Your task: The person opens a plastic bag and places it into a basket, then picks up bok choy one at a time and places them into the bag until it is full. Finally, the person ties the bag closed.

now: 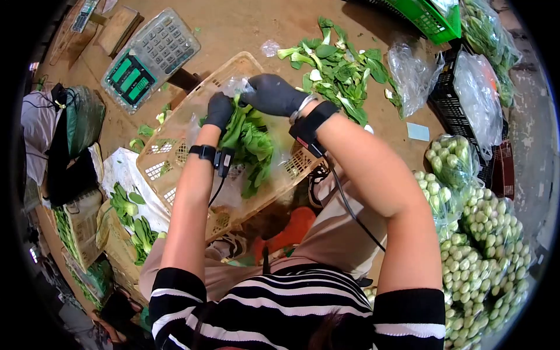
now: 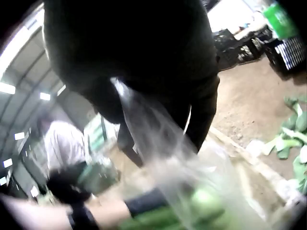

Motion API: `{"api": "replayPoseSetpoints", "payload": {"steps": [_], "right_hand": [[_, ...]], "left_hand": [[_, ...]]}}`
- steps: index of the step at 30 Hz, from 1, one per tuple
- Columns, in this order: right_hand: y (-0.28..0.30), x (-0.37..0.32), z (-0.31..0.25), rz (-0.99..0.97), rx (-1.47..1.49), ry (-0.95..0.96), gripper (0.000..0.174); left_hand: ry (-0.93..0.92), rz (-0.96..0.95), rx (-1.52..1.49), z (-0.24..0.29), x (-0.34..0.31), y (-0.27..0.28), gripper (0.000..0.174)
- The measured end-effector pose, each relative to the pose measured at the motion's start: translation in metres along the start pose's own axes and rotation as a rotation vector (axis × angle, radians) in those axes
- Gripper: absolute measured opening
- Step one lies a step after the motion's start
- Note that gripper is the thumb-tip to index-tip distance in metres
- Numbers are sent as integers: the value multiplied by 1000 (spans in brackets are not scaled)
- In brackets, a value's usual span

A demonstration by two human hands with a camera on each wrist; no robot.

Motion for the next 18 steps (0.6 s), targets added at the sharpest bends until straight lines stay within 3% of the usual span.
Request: {"api": "replayPoseSetpoints", "payload": {"steps": [2, 4, 6, 7, 10, 11, 12, 14, 17, 18], "right_hand": [[3, 5, 8, -184, 107, -45, 27], [10, 0, 4, -209, 147, -44, 27], [10, -4, 1, -284, 232, -2, 30], [13, -9, -7, -290, 221, -48, 30], [20, -19, -22, -339, 283, -60, 27], [24, -22, -21, -339, 320, -52, 35], [23, -20, -13, -343, 327, -44, 35], [23, -9, 7, -191, 494, 28, 31], [19, -8, 5, -220, 585, -2, 25], [19, -9, 1, -229, 548, -17, 24]], "left_hand": [[-43, -61, 283, 37, -29, 26, 18], [-9, -200, 157, 31, -31, 14, 26], [-232, -151, -165, 20, -34, -11, 41], [-227, -73, 195, 16, -41, -28, 59], [-288, 23, 39, 10, -68, -24, 67], [-161, -9, 24, 17, -81, -11, 67], [-154, -12, 32, 27, -97, 0, 67], [-246, 218, 150, 44, -130, 22, 68], [-182, -244, 9, 35, -195, -3, 71], [-140, -257, 55, 20, -225, -1, 66]]}}
Point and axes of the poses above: each hand's wrist, its own x-axis towards the middle knuckle, its own y-axis out of the back of the hand, z = x × y, the point moved 4 cm from there along x, towards the middle knuckle, and after that the axes turned 14 degrees about -z, right-handed, at the moved point
